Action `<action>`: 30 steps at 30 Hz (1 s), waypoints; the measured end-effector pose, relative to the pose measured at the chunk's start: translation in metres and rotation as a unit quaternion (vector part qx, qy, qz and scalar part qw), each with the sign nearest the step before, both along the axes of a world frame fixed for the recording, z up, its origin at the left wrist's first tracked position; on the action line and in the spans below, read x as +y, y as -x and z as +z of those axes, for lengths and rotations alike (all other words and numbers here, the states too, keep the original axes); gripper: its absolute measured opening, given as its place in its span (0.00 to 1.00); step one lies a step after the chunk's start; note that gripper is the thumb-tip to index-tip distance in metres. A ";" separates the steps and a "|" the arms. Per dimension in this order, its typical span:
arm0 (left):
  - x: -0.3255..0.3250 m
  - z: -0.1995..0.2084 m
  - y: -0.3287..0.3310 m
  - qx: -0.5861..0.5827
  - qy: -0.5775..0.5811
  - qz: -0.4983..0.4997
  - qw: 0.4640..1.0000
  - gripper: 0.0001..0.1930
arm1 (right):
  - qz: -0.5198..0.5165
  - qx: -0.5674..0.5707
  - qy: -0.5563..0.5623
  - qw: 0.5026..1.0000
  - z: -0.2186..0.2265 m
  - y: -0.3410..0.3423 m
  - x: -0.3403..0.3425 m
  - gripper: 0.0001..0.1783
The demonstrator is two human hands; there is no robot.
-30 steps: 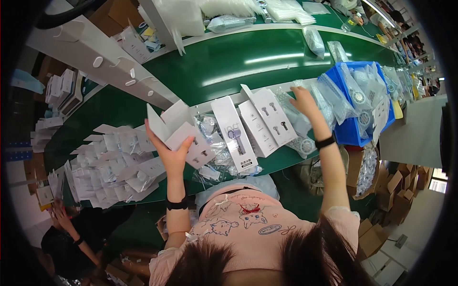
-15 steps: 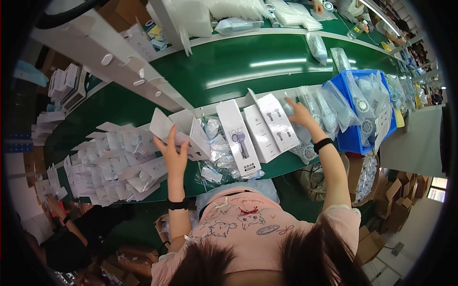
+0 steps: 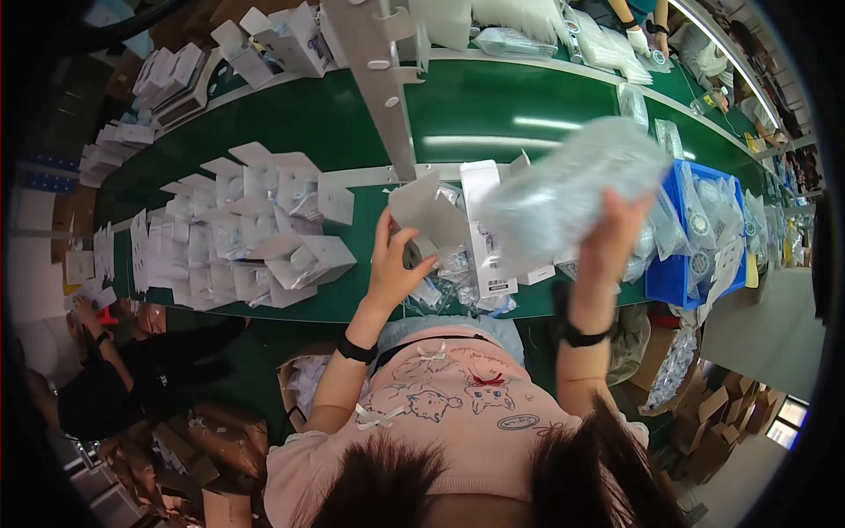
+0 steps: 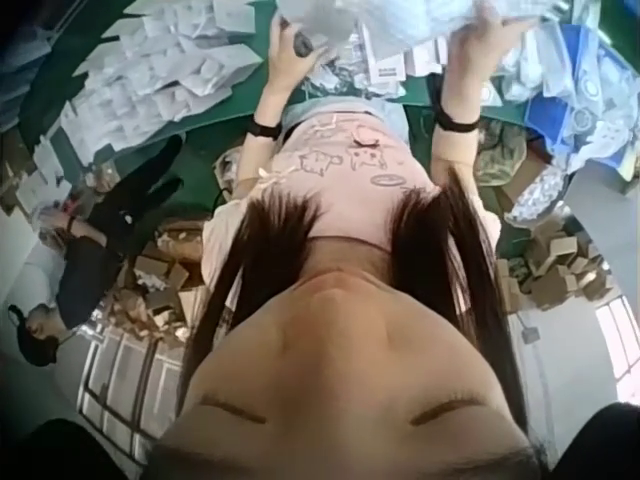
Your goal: The person folds cardboard boxes, places a small plastic bag inside each, and then inserts a handheld fan wrapped in bubble wrap. They repeat this process for several more boxes, occasionally moving items on the table to reach others.
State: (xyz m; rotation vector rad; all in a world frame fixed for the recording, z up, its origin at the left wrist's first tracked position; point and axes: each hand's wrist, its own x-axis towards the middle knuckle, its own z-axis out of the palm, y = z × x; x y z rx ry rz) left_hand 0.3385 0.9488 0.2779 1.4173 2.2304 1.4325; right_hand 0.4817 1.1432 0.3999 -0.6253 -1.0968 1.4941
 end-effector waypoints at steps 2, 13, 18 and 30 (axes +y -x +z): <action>-0.003 0.007 -0.004 0.008 -0.009 0.010 1.000 0.32 | -0.003 -0.019 0.025 1.000 -0.029 0.037 -0.029 0.38; -0.025 0.013 0.022 0.010 -0.148 0.083 0.985 0.29 | 0.147 -0.338 -0.539 0.758 -0.031 0.069 -0.084 0.14; -0.036 0.034 0.038 0.009 -0.195 0.140 0.971 0.29 | 0.210 -0.379 -0.320 0.842 -0.143 0.079 -0.074 0.15; -0.026 -0.018 0.042 -0.108 -0.102 0.140 0.979 0.27 | 0.257 -0.689 -0.440 0.515 -0.222 0.102 -0.097 0.13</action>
